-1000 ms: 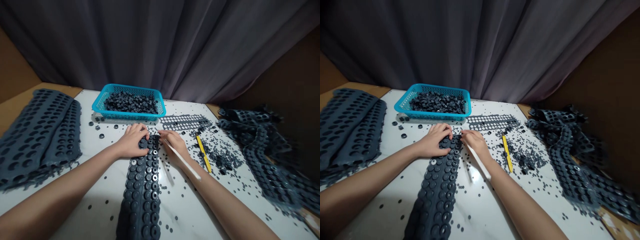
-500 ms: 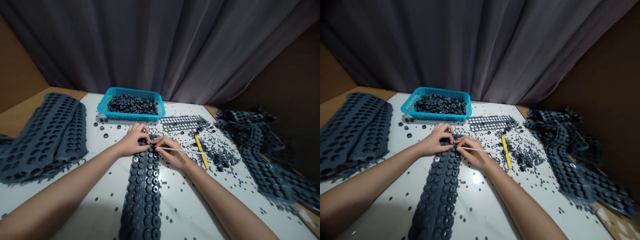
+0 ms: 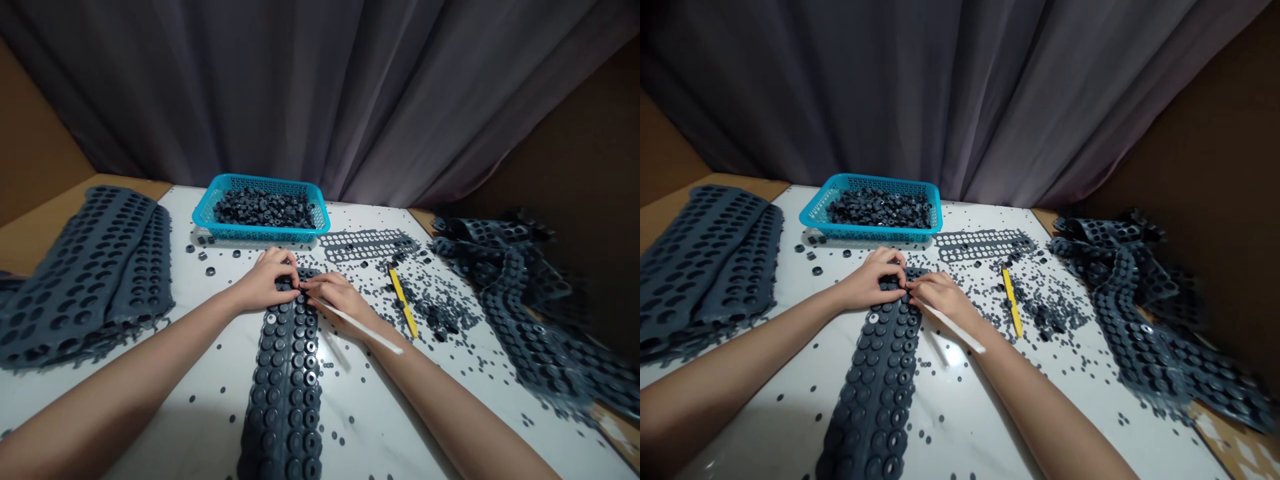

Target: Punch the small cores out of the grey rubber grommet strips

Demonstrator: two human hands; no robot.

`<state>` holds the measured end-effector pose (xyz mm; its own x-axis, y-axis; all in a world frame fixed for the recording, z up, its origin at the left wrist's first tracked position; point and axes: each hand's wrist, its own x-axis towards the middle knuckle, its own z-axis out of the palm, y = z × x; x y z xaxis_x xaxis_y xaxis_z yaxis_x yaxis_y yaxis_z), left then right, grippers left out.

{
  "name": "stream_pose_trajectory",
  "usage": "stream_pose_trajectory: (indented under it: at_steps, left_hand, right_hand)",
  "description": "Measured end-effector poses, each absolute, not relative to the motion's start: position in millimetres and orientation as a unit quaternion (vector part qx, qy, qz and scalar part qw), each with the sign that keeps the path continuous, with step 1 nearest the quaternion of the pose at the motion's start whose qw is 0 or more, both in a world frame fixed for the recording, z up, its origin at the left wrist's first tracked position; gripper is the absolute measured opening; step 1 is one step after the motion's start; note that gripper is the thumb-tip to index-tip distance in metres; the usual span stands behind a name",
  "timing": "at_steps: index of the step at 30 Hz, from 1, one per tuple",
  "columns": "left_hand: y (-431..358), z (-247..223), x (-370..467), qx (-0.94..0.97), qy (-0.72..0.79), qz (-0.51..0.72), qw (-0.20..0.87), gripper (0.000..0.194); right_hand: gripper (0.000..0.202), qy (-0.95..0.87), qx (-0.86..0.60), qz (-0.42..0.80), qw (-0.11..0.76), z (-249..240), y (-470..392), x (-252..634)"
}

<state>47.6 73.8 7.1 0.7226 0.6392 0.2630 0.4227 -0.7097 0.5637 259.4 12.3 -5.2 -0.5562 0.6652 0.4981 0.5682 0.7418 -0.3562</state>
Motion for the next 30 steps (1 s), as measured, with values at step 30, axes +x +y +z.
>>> stream_pose_trajectory:
  at_steps: [30]
  left_hand:
    - [-55.1,29.8,26.0,0.912,0.311,0.204,0.174,0.014]
  right_hand:
    - [0.011,-0.706,-0.470,0.343,0.404,4.9,-31.0,245.1]
